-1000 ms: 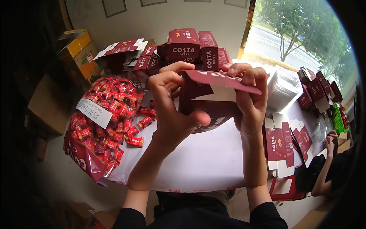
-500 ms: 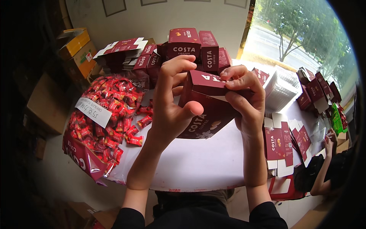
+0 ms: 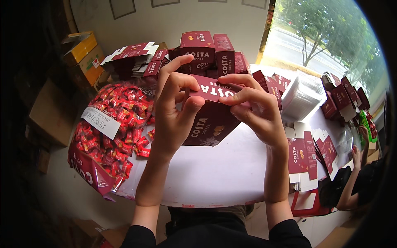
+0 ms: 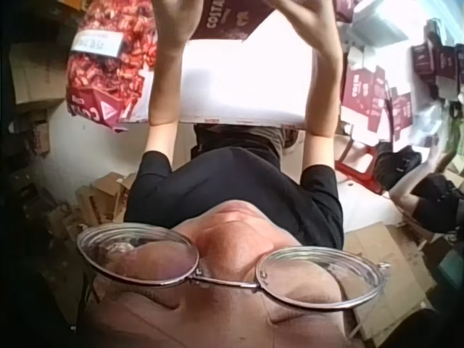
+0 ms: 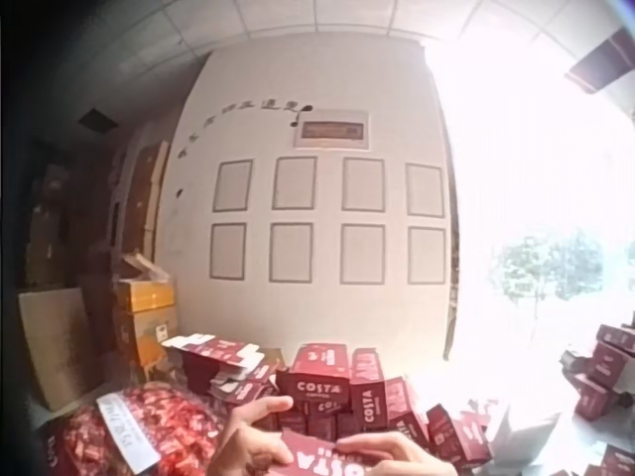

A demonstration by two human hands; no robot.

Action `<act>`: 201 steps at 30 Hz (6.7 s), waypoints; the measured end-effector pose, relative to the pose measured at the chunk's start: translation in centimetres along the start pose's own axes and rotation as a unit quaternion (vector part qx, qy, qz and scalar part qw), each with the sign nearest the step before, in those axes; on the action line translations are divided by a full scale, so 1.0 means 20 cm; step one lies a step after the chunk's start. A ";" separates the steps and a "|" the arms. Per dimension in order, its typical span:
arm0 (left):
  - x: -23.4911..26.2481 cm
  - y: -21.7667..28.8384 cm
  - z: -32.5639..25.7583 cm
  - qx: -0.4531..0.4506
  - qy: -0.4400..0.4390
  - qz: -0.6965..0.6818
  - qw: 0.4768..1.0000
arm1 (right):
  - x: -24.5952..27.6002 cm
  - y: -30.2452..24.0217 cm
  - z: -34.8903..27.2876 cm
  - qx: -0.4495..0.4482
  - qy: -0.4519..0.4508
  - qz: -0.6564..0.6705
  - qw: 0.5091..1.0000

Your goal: The person folds flat Costa Coffee boxes into small rectangular containers and stacks them. Then the person separates clear plastic trays and places red-wrapped candies into the trays. The person works at a table with a coworker visible in the background.

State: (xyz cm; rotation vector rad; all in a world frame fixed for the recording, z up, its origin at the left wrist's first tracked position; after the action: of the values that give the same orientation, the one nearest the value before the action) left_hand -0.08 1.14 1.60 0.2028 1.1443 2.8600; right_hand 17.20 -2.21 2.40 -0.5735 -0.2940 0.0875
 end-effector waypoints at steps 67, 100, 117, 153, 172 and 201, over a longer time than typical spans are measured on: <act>-0.05 0.00 0.02 0.126 0.044 -0.223 0.966 | 0.10 -0.32 -0.24 0.012 0.175 -0.442 0.880; 0.01 0.13 0.00 -0.026 -0.019 -0.064 0.997 | -0.16 -0.10 0.04 0.062 0.189 0.087 0.976; -0.08 0.07 -0.05 0.072 -0.042 -0.124 0.989 | -0.03 -0.04 0.01 0.125 0.156 0.079 0.977; 0.13 0.15 0.00 -0.026 -0.163 0.037 0.986 | -0.08 -0.10 0.00 -0.010 -0.141 -0.168 0.976; 0.23 0.22 0.01 -0.033 -0.054 -0.044 0.997 | 0.27 0.58 0.04 -0.056 0.268 -0.481 0.833; 0.18 0.72 -0.30 -0.196 -0.064 -0.019 0.978 | 0.50 -0.46 -1.14 -0.428 0.129 -0.715 0.537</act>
State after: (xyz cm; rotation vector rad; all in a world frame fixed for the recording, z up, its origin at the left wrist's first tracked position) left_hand -4.51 -13.06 7.65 0.3328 0.5387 2.9121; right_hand 33.53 -20.14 -8.31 -1.1423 -0.4344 -1.8713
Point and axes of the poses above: each hand's wrist, its own z-axis towards the middle knuckle, its own x-axis out of the back of the hand, y = z × x, the point moved 2 cm from there along z, towards the middle knuckle, and after that the axes turned 12 degrees about x, right-handed, at the moved point
